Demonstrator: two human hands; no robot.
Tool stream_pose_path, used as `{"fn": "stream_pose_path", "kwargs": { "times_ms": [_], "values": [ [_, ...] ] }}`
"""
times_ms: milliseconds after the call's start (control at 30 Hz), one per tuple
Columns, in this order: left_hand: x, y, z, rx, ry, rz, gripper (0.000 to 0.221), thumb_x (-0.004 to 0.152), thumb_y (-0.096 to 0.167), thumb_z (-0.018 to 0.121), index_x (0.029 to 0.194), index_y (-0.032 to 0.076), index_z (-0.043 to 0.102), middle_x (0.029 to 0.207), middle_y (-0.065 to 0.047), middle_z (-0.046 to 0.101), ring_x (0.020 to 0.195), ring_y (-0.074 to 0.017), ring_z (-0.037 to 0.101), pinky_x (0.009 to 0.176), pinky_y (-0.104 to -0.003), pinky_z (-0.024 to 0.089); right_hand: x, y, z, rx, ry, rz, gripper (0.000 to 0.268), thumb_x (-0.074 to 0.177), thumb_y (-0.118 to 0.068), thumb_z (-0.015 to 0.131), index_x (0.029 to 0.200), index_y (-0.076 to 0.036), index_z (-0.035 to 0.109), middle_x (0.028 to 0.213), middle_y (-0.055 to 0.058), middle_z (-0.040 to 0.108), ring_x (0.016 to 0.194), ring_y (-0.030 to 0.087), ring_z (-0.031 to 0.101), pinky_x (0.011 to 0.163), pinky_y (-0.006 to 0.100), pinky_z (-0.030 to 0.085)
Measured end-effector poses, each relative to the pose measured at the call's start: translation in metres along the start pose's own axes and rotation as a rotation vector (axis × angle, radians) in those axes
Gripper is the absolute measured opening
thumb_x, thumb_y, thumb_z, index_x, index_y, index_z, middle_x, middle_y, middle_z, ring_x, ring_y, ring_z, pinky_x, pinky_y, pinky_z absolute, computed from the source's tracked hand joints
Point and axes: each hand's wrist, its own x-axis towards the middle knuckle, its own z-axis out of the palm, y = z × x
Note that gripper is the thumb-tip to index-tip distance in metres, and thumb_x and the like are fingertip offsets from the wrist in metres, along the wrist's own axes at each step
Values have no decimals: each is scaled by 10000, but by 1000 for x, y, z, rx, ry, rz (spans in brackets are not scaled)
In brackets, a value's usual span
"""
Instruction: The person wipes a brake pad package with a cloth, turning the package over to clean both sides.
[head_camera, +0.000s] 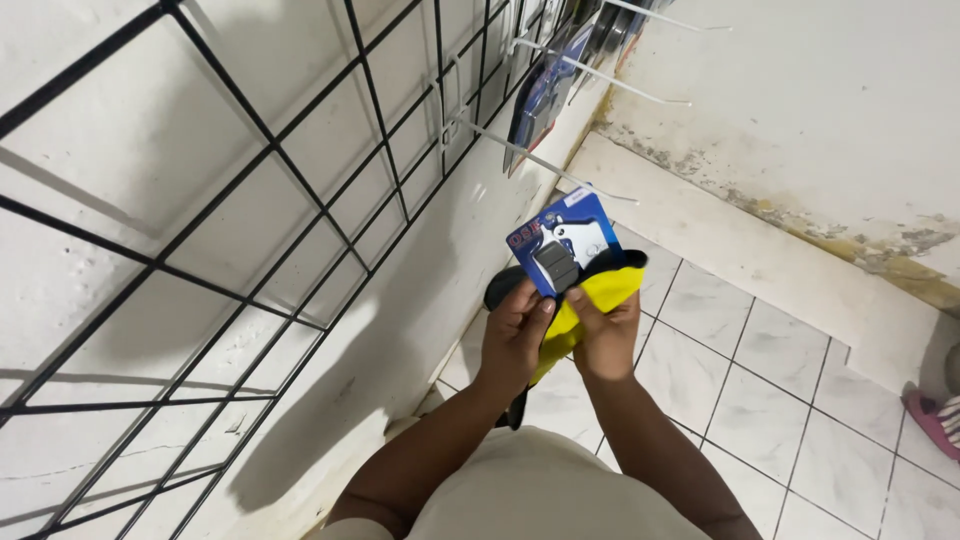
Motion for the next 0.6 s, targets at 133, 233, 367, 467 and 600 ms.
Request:
{"fn": "stream_pose_path", "kwargs": {
  "times_ms": [133,233,367,467,600],
  "values": [
    [-1,10,0,77,-30,41,412,1003,48,602,1399,-53,549,1211,-176,709,1123,-194,630,952,-387,554,0,3,-8,59,6,15,228,918,-23,730,1090,-105,604,928,37,713,786,189,709,761,307,583],
    [-1,15,2,95,-48,77,403,1032,51,549,1411,-78,511,1245,-192,691,1152,-226,624,973,-403,541,-8,-14,9,-2,-16,11,383,817,33,786,1094,-138,584,943,16,700,798,193,699,777,311,572],
    [-5,2,-6,136,-59,104,414,1026,34,545,1422,-81,509,1287,-204,670,1192,-225,580,1012,-428,511,-5,-17,2,-17,-31,-11,372,779,22,831,1033,-121,600,882,17,704,764,167,706,742,300,576],
    [-7,-24,-28,143,-59,100,398,1012,27,571,1396,-71,545,1259,-191,682,1181,-205,569,995,-409,517,4,-7,-21,-21,-70,-4,265,827,-18,815,999,-91,628,851,42,713,717,189,719,708,316,597],
    [-1,24,-12,133,-73,89,410,1009,13,567,1414,-42,541,1254,-189,693,1153,-203,610,983,-390,531,7,-13,-34,9,-169,34,95,907,-3,719,982,-21,664,829,145,727,695,294,750,710,412,636]
  ]
}}
